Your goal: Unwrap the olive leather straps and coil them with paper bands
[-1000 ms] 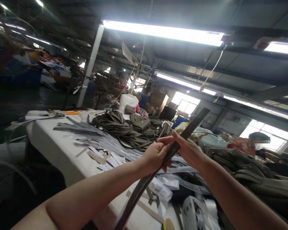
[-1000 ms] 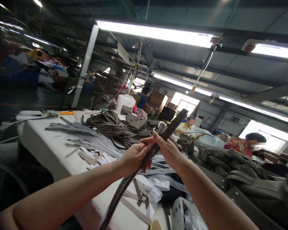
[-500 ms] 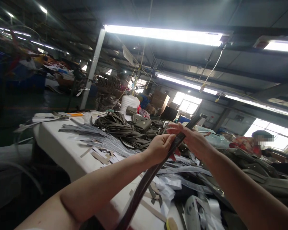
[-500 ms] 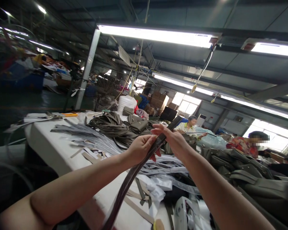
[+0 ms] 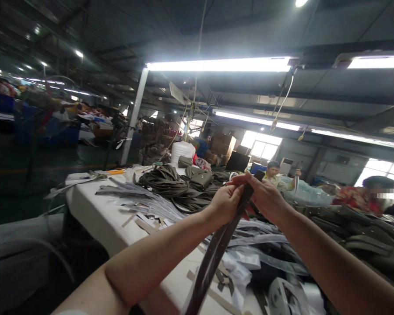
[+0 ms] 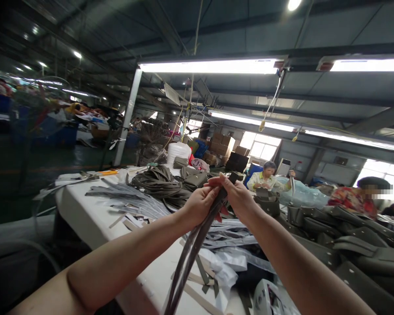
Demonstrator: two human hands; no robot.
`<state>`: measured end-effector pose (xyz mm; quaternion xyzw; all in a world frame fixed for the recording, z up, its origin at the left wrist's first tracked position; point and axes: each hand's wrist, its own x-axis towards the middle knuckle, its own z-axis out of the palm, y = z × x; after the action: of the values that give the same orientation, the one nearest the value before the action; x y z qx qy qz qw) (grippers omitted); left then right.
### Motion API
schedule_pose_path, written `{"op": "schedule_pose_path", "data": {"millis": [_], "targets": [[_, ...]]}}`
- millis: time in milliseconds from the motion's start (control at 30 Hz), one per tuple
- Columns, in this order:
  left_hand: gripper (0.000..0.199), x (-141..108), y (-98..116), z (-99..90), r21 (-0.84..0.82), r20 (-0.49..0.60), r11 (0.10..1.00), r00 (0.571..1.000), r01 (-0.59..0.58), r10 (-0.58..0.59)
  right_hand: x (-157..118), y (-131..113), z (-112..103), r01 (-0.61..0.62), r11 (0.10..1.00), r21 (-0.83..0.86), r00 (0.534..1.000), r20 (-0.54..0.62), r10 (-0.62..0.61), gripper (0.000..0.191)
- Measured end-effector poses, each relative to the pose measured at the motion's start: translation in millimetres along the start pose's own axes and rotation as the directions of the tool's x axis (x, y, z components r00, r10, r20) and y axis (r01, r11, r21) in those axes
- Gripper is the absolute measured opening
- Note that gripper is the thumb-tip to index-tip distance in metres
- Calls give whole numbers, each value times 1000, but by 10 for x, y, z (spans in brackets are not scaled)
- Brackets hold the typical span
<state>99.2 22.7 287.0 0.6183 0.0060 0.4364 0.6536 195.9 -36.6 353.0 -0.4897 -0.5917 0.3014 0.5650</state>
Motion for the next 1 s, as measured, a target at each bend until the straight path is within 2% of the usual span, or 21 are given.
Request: {"op": "schedule_pose_path", "data": {"millis": [33,100,200,267,433,600,633,700,733,800,867,900,967,1000], "targets": [[56,-2,-9,7,1,-2,1000,1000,-3,3,-4,4,-15,6,1000,-5,1000,-11,-6,53],[54,-15,-25,27,3,-9,1000,1000,0,0,18,12,-76,88,996,2,991,-105,-87,49],[52,-34,-37,63,9,-19,1000,1000,18,-18,65,43,-163,224,975,-8,951,-215,-220,45],[51,-38,-37,82,22,-21,999,999,29,-28,54,88,-164,210,977,-39,960,-183,-213,45],[51,-42,-31,76,65,-31,998,1000,2,0,-75,202,-83,48,995,-84,998,-35,-51,51],[49,-48,40,-43,34,-87,998,995,-49,52,-138,232,-178,74,996,43,997,-19,-73,42],[49,-46,66,-71,26,-114,997,991,-68,71,-162,268,-184,69,996,56,998,7,-70,39],[49,-40,118,-115,20,-169,994,979,-109,111,-248,409,-124,-4,1000,2,990,144,4,37],[49,-33,140,-127,14,-186,992,974,-126,126,-312,514,-54,-61,996,-64,968,239,75,41],[49,-10,163,-143,-19,-173,990,976,-137,132,-471,757,156,-184,960,-212,878,404,258,53],[49,28,148,-172,-79,-119,990,987,-116,106,-634,969,409,-311,905,-292,783,460,418,62],[51,44,122,-203,-115,-92,989,993,-88,78,-697,1033,526,-369,881,-295,751,464,469,62],[57,37,30,-311,-183,-41,983,999,8,-16,-750,1043,689,-456,855,-246,723,457,518,62],[61,-5,-37,-387,-211,-10,975,997,75,-79,-729,990,714,-472,858,-201,735,448,509,61]]}}
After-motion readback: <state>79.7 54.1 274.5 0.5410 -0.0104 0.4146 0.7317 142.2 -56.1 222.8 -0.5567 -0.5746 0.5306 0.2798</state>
